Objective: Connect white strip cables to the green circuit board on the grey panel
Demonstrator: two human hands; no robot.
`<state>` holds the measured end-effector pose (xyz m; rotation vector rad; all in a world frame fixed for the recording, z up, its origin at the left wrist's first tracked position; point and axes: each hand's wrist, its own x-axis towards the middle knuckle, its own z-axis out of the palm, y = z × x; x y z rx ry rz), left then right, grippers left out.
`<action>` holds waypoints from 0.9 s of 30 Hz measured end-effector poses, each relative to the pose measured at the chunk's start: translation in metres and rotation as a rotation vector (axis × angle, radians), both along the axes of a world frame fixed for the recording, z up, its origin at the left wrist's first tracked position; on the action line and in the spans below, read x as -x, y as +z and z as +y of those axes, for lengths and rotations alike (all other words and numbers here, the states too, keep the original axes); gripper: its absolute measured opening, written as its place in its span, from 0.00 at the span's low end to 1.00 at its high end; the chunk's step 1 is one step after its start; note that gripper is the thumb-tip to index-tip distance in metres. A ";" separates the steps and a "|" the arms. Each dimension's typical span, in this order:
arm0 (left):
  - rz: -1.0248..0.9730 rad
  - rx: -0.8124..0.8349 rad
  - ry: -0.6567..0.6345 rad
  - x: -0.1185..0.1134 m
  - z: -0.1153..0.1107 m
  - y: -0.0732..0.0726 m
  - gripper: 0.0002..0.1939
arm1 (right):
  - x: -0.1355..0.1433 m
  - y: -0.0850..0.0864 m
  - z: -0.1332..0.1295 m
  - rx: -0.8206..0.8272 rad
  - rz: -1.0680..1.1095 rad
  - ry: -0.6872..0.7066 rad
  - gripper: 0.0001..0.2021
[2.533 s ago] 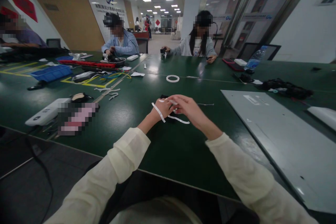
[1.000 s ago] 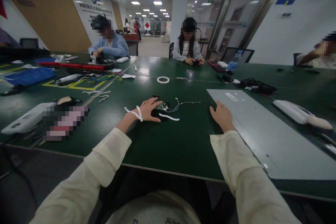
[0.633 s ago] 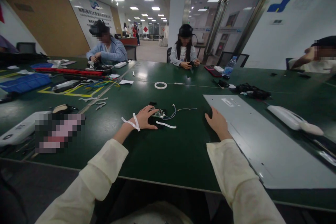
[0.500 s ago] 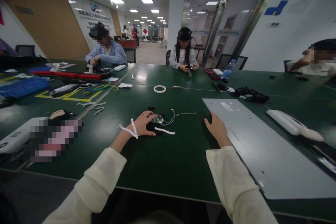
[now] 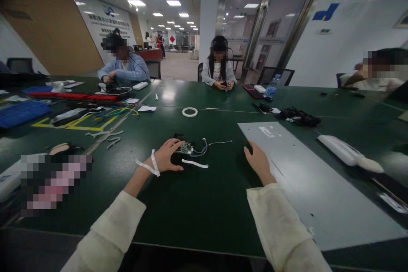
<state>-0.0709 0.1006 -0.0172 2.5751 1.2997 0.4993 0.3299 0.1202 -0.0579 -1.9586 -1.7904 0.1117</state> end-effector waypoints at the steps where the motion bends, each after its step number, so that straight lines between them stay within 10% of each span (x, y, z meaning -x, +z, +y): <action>1: -0.012 -0.018 -0.007 0.001 0.000 0.002 0.51 | 0.003 0.000 -0.002 -0.009 0.015 0.021 0.24; 18: -0.102 -0.293 -0.099 -0.021 -0.034 0.097 0.52 | 0.112 0.025 -0.112 0.078 0.206 0.656 0.22; 27: -0.058 -0.217 -0.107 -0.043 -0.055 0.067 0.52 | 0.170 0.049 -0.160 0.166 0.217 1.046 0.24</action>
